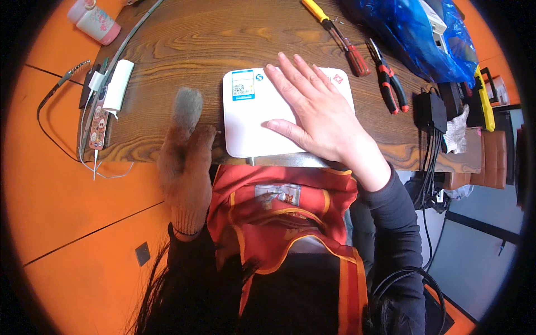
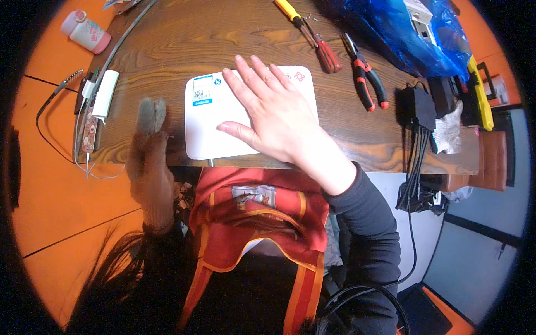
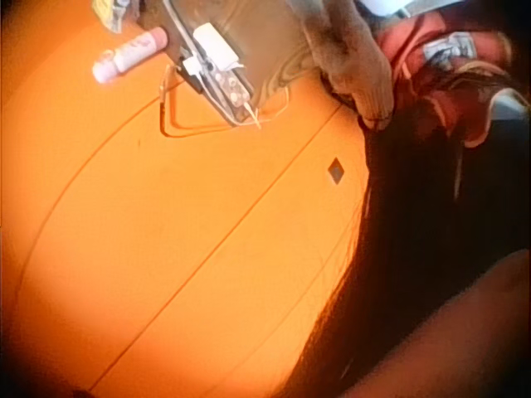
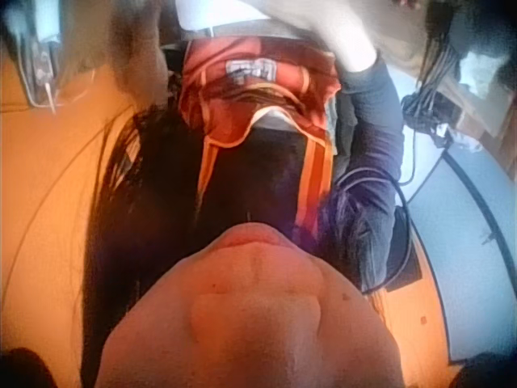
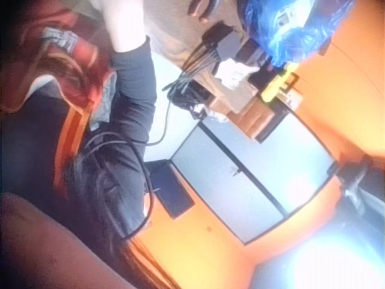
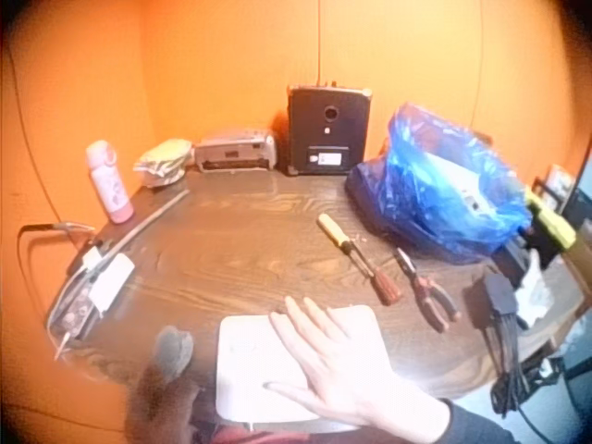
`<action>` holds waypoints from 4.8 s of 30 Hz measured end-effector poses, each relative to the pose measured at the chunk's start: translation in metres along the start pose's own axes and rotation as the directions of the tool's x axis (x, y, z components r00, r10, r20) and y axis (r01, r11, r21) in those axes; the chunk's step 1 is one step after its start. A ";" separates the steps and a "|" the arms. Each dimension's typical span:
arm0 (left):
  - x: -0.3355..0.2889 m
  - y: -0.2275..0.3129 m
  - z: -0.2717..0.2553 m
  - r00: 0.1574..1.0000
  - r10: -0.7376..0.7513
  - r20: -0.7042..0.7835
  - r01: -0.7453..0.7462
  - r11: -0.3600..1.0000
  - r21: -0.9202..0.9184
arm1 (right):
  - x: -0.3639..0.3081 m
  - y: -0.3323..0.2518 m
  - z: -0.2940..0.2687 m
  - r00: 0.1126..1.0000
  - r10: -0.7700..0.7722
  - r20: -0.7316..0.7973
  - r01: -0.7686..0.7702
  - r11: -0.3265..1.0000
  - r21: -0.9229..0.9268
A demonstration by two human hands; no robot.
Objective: The person puts on gloves, handles a green circuit board, and places it into a white plastic housing. They then use a screwdriver to fasten screws into the housing, securing the assembly.
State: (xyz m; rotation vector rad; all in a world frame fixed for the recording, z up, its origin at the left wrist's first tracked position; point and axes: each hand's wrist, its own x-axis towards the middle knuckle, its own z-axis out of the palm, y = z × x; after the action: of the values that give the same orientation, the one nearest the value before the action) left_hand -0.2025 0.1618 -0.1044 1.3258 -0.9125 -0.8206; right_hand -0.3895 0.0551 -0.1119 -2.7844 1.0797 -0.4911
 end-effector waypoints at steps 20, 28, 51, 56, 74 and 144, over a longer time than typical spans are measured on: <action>-0.006 -0.015 -0.023 0.824 0.016 0.566 0.088 0.984 -0.156 | -0.109 0.037 -0.114 0.165 0.833 -0.528 0.434 0.419 0.798; -0.023 0.013 -0.034 0.835 0.113 0.538 -0.218 0.967 0.135 | -0.184 0.142 -0.114 0.256 0.605 -0.754 -0.748 0.618 0.242; 0.019 -0.020 0.017 0.924 0.263 0.277 -0.155 0.921 -0.357 | -0.094 0.015 0.005 0.715 0.699 -0.029 0.010 0.031 0.999; 0.018 -0.017 0.026 0.920 0.330 0.210 -0.176 0.829 -0.532 | -0.109 0.018 0.013 0.709 0.691 -0.142 0.024 0.178 0.984; 0.016 -0.014 0.022 0.828 0.527 0.194 -0.414 0.806 -0.422 | -0.114 0.006 0.001 0.756 0.635 -0.157 -0.053 0.300 0.952; 0.028 -0.017 0.006 0.932 -0.025 0.362 0.220 0.833 -0.508 | -0.060 0.013 -0.025 0.815 0.553 0.176 -0.265 0.085 0.961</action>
State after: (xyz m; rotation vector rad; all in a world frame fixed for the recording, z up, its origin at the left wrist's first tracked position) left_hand -0.1952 0.1323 -0.1188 0.7541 -0.7765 -1.3329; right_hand -0.4480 0.0857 -0.1065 -1.1852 0.9792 -0.9884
